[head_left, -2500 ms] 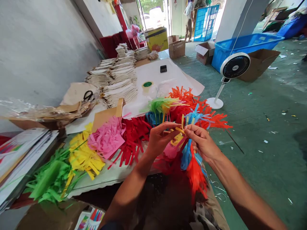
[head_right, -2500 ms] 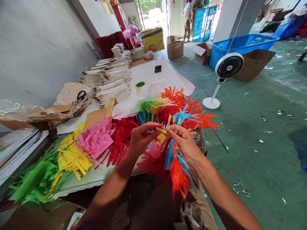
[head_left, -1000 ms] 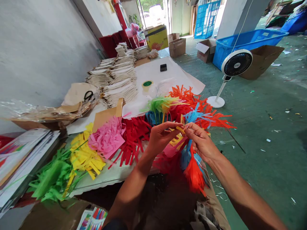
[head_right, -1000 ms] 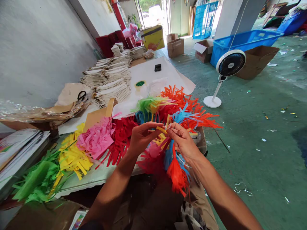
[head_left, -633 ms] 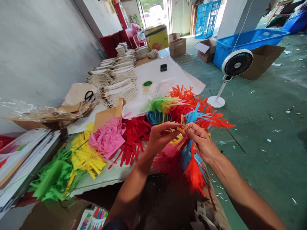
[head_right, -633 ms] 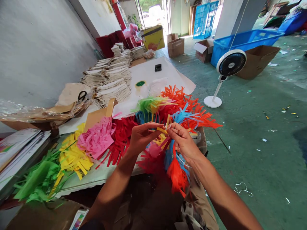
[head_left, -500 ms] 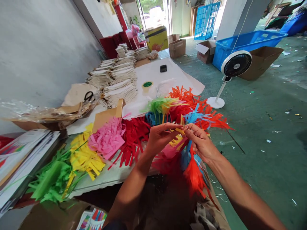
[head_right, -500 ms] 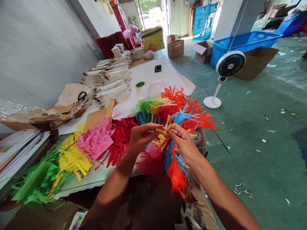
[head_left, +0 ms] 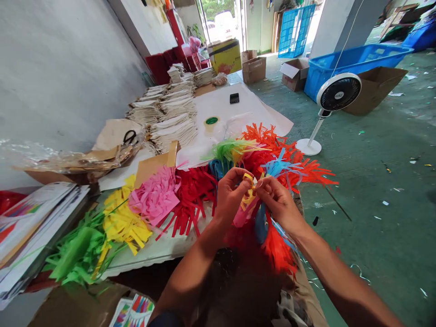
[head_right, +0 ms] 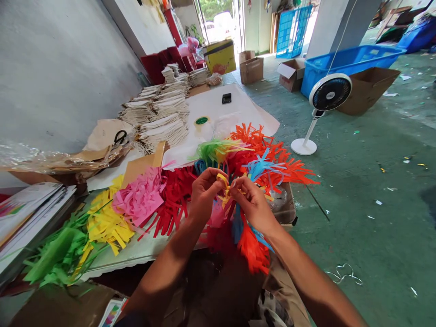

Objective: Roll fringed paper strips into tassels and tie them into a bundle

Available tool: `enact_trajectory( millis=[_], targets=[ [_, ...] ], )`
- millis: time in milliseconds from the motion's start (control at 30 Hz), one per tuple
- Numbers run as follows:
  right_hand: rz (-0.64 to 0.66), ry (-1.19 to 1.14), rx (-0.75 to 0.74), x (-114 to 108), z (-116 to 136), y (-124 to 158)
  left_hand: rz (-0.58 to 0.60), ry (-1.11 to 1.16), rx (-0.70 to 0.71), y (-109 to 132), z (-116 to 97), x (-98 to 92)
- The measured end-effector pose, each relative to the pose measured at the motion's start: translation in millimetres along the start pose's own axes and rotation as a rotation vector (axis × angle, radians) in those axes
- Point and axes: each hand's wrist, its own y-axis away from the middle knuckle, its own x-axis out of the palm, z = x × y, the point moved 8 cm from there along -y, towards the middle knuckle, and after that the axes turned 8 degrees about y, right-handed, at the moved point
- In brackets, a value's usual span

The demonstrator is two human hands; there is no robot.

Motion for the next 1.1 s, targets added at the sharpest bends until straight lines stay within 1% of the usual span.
enact_trajectory(
  millis=[100,167,233,333,400,467,567,633,767,967,1100],
  targets=[
    [-0.054,-0.101,0.080,-4,-5,-1,0.062,0.126,-0.112,4,15,6.7],
    [-0.057,-0.134,0.131,-5,-8,-1,0.077,0.162,-0.130,5,20,8.2],
    [-0.054,-0.122,0.143,-6,-10,-1,0.089,0.143,-0.117,3,21,7.4],
    [-0.066,0.013,0.063,-13,-6,-1,0.084,0.021,-0.034,-4,12,-0.3],
    [-0.098,0.170,-0.004,-20,0,0,0.070,-0.135,0.067,-8,-2,-7.3],
    [-0.103,0.321,-0.033,-23,6,3,0.075,-0.329,0.178,-10,-18,-10.0],
    [-0.060,0.504,-0.068,-20,17,7,0.126,-0.590,0.314,-6,-36,-3.2],
    [-0.053,0.610,-0.102,-16,23,9,0.171,-0.708,0.369,-3,-42,4.9],
    [-0.054,0.698,-0.122,-15,26,9,0.217,-0.793,0.421,3,-45,16.3],
    [-0.057,0.712,-0.098,-21,22,8,0.234,-0.854,0.432,8,-40,20.0],
    [-0.052,0.696,-0.080,-21,22,7,0.253,-0.874,0.472,12,-40,23.6]
  ],
)
